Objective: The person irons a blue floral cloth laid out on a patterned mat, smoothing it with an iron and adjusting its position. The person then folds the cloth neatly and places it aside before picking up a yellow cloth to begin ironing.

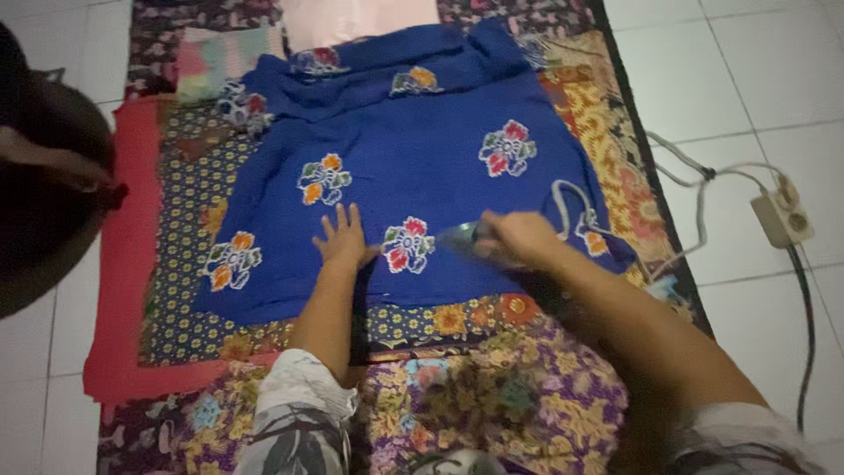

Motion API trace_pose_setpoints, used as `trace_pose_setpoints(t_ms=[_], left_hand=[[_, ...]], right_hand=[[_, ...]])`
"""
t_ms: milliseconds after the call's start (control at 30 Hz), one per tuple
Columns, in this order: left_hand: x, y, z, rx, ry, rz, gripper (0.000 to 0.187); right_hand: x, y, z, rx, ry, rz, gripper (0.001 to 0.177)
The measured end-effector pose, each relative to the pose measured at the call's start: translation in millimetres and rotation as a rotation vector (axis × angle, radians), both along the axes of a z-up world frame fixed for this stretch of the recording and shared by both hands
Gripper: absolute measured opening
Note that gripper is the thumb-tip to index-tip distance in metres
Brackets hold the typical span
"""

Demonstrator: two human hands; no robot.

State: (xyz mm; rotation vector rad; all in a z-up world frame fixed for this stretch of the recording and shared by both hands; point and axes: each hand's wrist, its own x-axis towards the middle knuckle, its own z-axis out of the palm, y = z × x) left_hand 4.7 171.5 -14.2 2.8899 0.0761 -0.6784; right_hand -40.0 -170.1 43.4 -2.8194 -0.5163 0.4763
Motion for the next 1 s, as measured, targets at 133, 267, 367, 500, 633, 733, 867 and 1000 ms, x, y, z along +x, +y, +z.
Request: trace_pose_setpoints(t_ms=[133,267,367,500,633,733,867,1000], left_hand=[[-7.6,16.4,20.9,-0.028,0.095,0.043,0.132],[-3.9,14.4,2.1,-0.041,0.073,0.042,0.132],[10.7,31.8,-33.9,-0.047,0.201,0.033,0.117],[41.6,68.0,-100.0,-0.22,0.087,-0.072,0.073],[62.4,81.3,-117.4,-0.276,0.046,-0.1,0.064],[44.2,52.3,-86.2,-0.131,0.065,0.041,0.06],[6.7,-44.3,-20.7,-0.022,-0.166,-0.127,0.068],[-26.8,-123.6,13.3,-0.132,-0.007,-0.296,0.106]], right_hand=[[71.6,-16.8,-13.6,0.125,-0.189,-0.44,0.036],[130.5,-6.4,-19.9,0.109,-0.278,-0.632,0.047],[154.8,26.8,-12.4,0.109,-0.235,-0.431,0.051],[119.1,74.8,-1.4,0.103,-0.026,-0.058,0.04],[29.7,106.2,9.4,0.004,0.145,0.234,0.04],[-19.1,107.7,8.0,-0.015,0.064,0.201,0.043],[-14.2,64.3,-3.1,0.114,0.052,-0.197,0.032],[3.7,-37.9,-12.3,0.121,-0.148,-0.671,0.026]])
